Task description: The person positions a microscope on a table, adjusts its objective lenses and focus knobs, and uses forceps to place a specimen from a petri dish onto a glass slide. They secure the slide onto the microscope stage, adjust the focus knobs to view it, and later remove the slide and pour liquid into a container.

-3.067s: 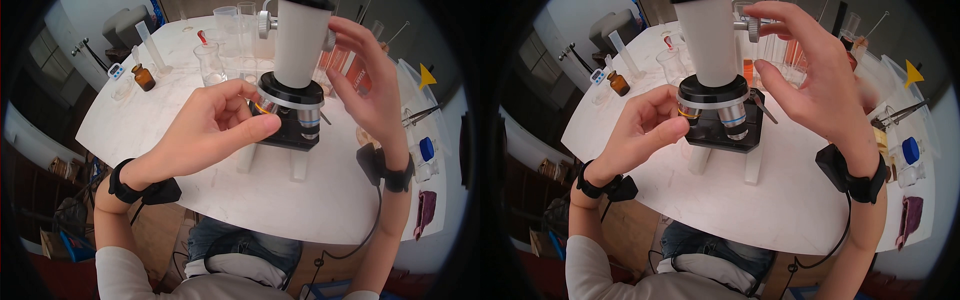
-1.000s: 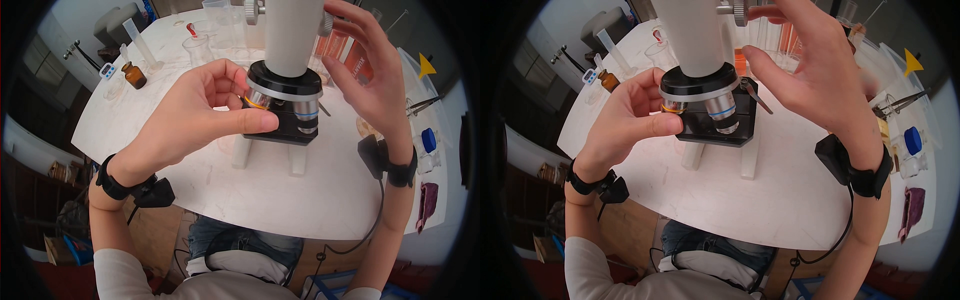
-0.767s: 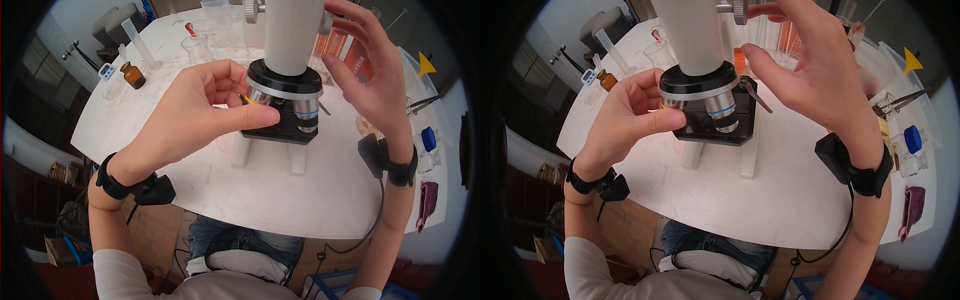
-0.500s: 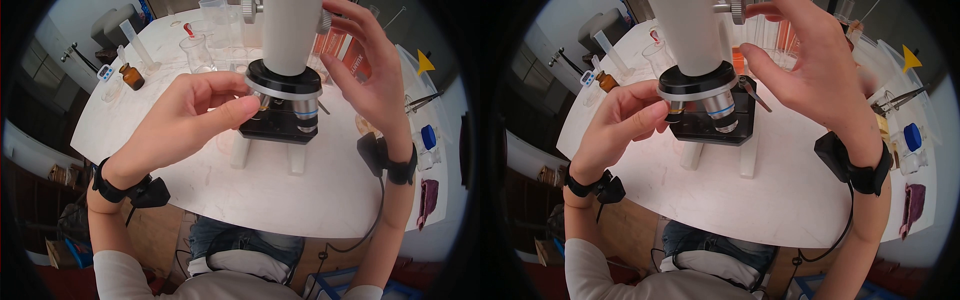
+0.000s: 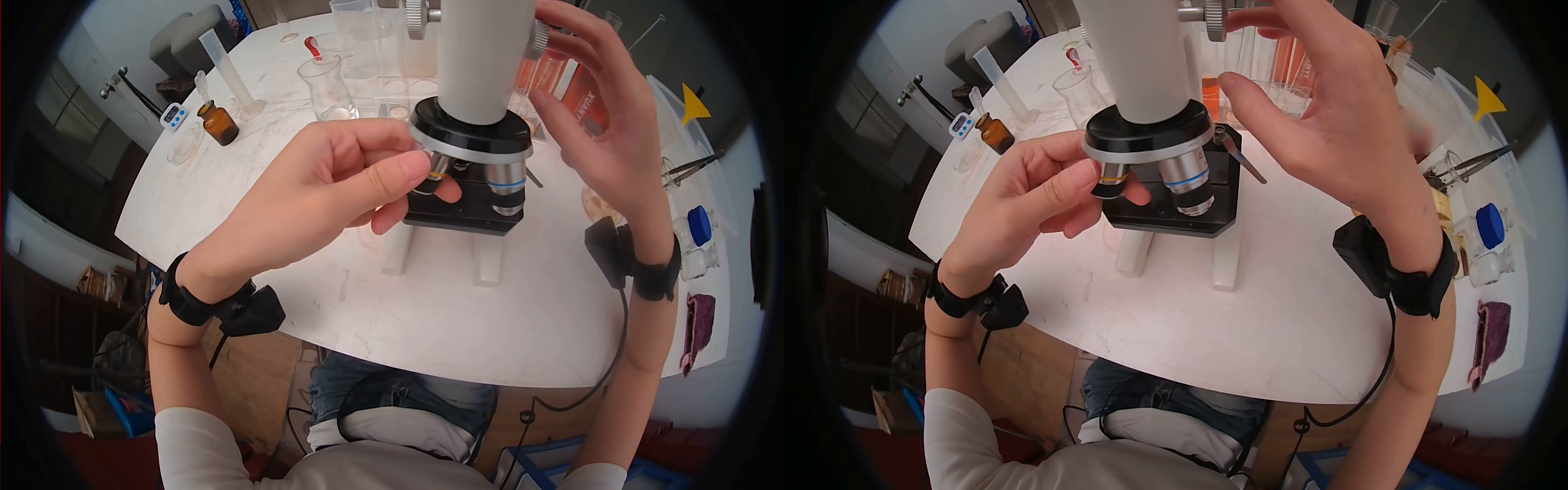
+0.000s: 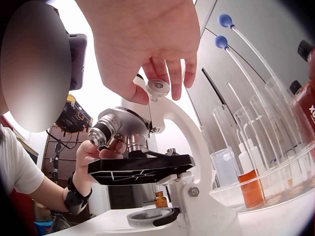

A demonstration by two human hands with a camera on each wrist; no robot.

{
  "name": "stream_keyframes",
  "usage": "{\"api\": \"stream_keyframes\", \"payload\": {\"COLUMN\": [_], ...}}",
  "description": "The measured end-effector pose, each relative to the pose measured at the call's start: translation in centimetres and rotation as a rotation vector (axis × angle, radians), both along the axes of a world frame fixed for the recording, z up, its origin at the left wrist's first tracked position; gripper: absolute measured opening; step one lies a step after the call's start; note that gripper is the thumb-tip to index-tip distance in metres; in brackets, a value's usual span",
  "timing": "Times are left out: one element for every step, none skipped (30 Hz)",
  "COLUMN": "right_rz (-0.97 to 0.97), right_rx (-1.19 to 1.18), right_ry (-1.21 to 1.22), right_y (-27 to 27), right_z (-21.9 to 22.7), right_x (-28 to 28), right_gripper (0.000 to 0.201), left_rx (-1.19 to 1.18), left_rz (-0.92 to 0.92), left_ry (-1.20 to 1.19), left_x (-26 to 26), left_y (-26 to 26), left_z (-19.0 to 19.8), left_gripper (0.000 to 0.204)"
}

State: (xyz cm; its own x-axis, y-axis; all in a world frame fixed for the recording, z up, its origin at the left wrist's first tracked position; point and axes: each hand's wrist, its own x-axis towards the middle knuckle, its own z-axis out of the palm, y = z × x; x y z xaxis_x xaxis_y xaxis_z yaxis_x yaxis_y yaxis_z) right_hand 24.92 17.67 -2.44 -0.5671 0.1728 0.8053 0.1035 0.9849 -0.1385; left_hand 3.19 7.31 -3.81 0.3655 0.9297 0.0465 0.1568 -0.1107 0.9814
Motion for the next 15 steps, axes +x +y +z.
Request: {"api": "stream_keyframes", "payload": {"right_rz": [-0.011,-0.009,-0.016,-0.023,-0.022,-0.055,-0.087,-0.084,-0.089,-0.095,-0.092,-0.129,-0.166,-0.166,-0.133], "right_rx": [0.019,0.018,-0.005,-0.028,-0.027,0.011,0.049,0.050,0.051,0.053,0.055,0.057,0.058,0.060,0.046], "right_ry": [0.025,0.024,-0.008,-0.039,-0.039,-0.005,0.030,0.029,0.015,0.000,-0.001,-0.009,-0.017,-0.017,0.003], "right_y": [-0.1,0.0,0.4,0.6,0.4,0.0,-0.4,-0.4,-0.5,-0.6,-0.9,-1.4,-1.6,-1.4,-0.9], "right_z": [-0.1,0.0,0.0,0.1,0.0,-0.1,-0.2,-0.2,-0.1,0.1,0.2,0.4,0.5,0.4,0.2], "right_x": [-0.2,0.0,0.4,0.6,0.3,-0.1,-0.4,-0.4,-0.3,-0.3,-0.4,-0.5,-0.5,-0.5,-0.4], "right_gripper": [0.052,0.052,0.052,0.052,0.052,0.052,0.052,0.052,0.052,0.051,0.051,0.051,0.051,0.051,0.051], "left_rx": [-0.013,-0.025,-0.024,-0.052,-0.080,-0.078,-0.035,0.009,0.010,0.078,0.146,0.178,0.179,0.195,0.209], "left_rz": [0.022,0.043,0.044,0.025,0.005,0.006,0.066,0.127,0.131,0.151,0.169,0.201,0.202,0.210,0.217], "left_ry": [-0.010,-0.021,-0.021,-0.047,-0.072,-0.073,-0.018,0.037,0.036,0.067,0.097,0.109,0.108,0.091,0.074], "left_x": [0.3,0.5,0.3,0.1,0.0,0.1,0.3,0.5,0.4,0.3,0.3,0.5,0.7,0.9,1.0], "left_y": [-0.1,-0.2,-0.2,-0.1,-0.1,-0.1,0.0,0.0,0.1,0.3,0.5,0.5,0.6,0.7,0.7], "left_z": [0.0,0.0,0.1,0.1,0.2,0.2,0.1,-0.1,-0.3,-0.7,-1.0,-1.2,-1.2,-1.2,-1.2], "left_gripper": [0.040,0.040,0.040,0.041,0.043,0.043,0.045,0.046,0.046,0.040,0.036,0.037,0.037,0.036,0.036]}}
